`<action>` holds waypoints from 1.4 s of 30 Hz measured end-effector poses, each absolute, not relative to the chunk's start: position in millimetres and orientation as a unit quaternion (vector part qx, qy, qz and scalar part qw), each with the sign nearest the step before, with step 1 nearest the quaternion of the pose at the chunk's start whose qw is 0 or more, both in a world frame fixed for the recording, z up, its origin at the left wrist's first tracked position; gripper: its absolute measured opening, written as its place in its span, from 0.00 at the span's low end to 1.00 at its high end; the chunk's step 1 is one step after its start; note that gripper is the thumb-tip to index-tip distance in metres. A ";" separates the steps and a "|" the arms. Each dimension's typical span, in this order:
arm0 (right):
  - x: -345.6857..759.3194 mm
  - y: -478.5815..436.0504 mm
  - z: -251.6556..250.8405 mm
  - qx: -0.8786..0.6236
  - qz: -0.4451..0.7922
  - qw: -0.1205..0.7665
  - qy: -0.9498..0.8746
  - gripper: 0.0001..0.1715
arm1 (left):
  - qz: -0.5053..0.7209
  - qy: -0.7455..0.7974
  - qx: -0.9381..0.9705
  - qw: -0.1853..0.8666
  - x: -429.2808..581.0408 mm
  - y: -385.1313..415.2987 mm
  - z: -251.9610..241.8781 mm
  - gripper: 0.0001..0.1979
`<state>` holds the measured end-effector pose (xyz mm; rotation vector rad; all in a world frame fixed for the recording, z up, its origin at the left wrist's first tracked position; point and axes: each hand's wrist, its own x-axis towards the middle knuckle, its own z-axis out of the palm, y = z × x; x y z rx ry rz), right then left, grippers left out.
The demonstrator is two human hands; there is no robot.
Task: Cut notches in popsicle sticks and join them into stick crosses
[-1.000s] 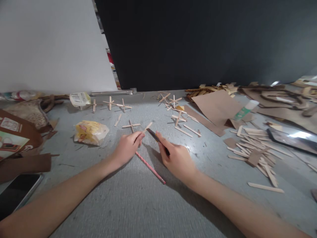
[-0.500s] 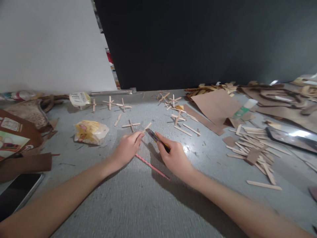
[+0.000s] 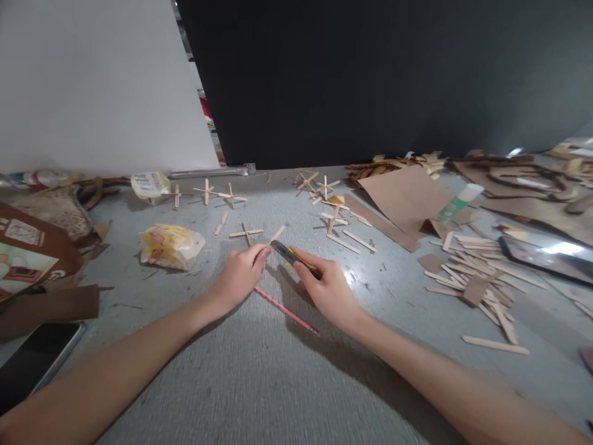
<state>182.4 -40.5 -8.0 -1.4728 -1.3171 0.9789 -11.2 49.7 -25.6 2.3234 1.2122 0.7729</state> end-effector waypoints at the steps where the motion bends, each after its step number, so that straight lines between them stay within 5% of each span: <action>1: 182.6 -40.6 -8.4 -0.594 0.401 0.457 -0.528 0.34 | 0.279 0.436 0.830 0.208 -10.9 49.7 -24.5 0.15; 10: 179.4 -48.5 -22.2 -0.594 0.252 0.476 -0.597 0.30 | 0.296 0.421 0.828 0.223 -9.7 45.8 -19.5 0.17; 16: 190.0 -40.2 -22.7 -0.609 0.288 0.497 -0.547 0.33 | 0.298 0.437 0.816 0.231 -10.6 47.2 -20.0 0.17; 25: 205.1 -35.2 -26.2 -0.569 0.109 0.411 -0.704 0.28 | 0.322 0.421 0.777 0.341 -12.1 52.9 -17.1 0.21; 42: 204.7 -36.0 -26.3 -0.574 0.075 0.377 -0.723 0.27 | 0.302 0.414 0.815 0.270 -12.7 53.6 -18.1 0.18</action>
